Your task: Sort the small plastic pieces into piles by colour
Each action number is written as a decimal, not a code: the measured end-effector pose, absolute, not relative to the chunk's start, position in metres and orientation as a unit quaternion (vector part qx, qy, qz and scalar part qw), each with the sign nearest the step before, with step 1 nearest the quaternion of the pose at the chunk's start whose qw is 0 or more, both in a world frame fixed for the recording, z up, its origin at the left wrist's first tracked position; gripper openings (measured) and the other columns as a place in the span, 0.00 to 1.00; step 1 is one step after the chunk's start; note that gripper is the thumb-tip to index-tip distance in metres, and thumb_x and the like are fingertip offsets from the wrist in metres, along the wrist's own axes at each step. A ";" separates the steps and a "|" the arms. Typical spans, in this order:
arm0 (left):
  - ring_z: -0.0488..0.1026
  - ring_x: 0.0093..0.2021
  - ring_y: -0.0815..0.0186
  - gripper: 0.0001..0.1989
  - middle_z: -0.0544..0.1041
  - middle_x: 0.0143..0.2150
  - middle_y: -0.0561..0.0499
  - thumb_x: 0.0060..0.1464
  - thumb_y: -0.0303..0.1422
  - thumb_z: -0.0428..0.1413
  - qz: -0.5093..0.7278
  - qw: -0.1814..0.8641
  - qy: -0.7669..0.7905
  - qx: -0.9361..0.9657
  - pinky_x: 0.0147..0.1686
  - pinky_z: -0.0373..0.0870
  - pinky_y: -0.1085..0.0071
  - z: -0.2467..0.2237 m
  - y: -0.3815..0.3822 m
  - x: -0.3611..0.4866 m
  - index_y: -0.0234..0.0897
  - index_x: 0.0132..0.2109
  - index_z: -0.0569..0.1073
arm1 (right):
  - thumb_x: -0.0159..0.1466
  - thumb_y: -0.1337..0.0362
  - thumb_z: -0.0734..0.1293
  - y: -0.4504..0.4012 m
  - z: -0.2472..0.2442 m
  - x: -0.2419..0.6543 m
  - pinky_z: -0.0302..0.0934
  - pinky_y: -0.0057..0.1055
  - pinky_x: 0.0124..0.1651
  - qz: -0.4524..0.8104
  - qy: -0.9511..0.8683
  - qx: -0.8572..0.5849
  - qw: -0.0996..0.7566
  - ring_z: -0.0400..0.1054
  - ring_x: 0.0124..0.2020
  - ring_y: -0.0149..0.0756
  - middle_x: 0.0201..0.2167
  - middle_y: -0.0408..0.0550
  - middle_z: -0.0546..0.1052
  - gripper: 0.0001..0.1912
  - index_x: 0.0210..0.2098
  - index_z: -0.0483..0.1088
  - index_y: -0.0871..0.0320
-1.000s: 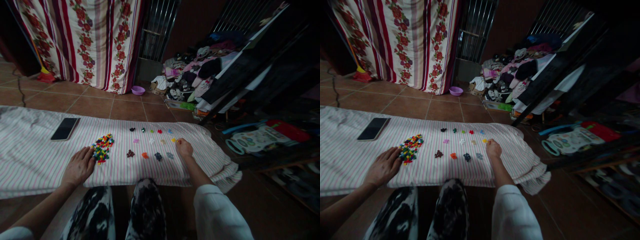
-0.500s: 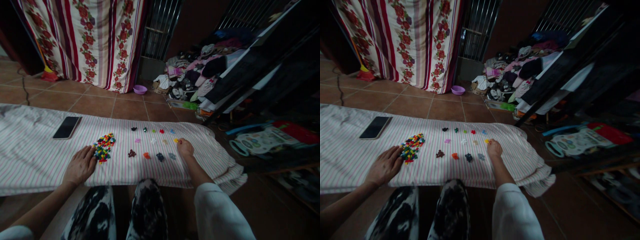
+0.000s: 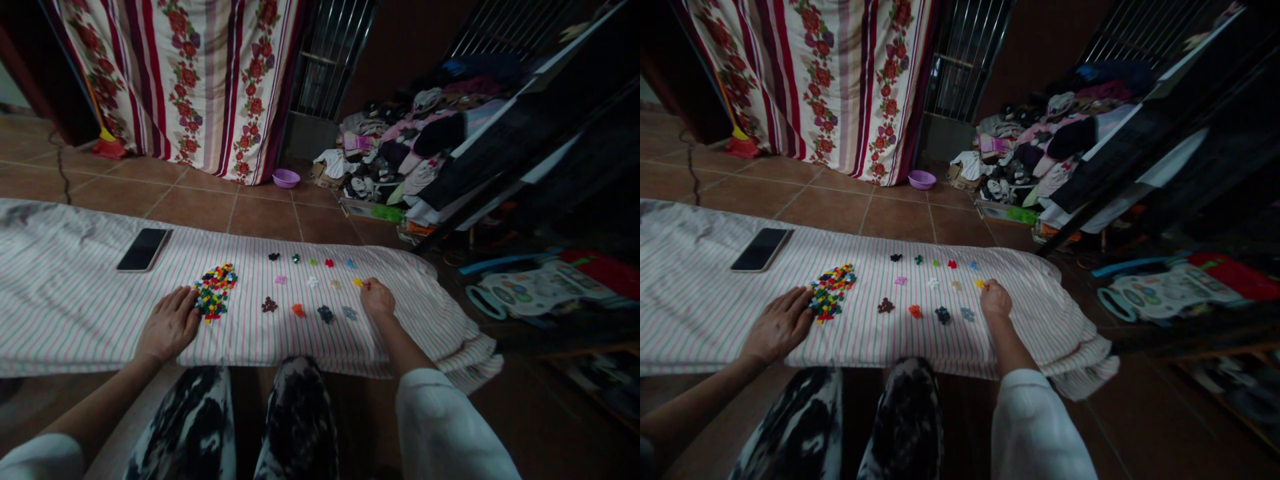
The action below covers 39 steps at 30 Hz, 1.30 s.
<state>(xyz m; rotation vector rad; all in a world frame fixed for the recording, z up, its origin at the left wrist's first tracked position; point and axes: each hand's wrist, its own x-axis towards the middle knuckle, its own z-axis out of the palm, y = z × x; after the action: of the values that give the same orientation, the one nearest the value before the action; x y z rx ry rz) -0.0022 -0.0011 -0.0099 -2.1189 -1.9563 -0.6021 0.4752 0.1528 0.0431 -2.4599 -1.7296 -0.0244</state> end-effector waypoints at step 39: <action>0.63 0.63 0.51 0.24 0.69 0.59 0.36 0.62 0.38 0.41 -0.192 0.085 -0.683 -0.699 0.61 0.59 0.54 -0.003 -0.002 0.004 0.28 0.58 0.67 | 0.66 0.68 0.62 0.038 0.006 0.206 0.61 0.29 0.44 0.155 -0.875 -0.388 0.245 0.69 0.40 0.36 0.35 0.46 0.76 0.08 0.38 0.74 0.54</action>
<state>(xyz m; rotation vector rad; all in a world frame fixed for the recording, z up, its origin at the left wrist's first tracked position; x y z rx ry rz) 0.0039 -0.0022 -0.0032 -2.0857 -2.0383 -0.5715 0.2058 0.0383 0.0056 -1.0592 -2.3876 0.4222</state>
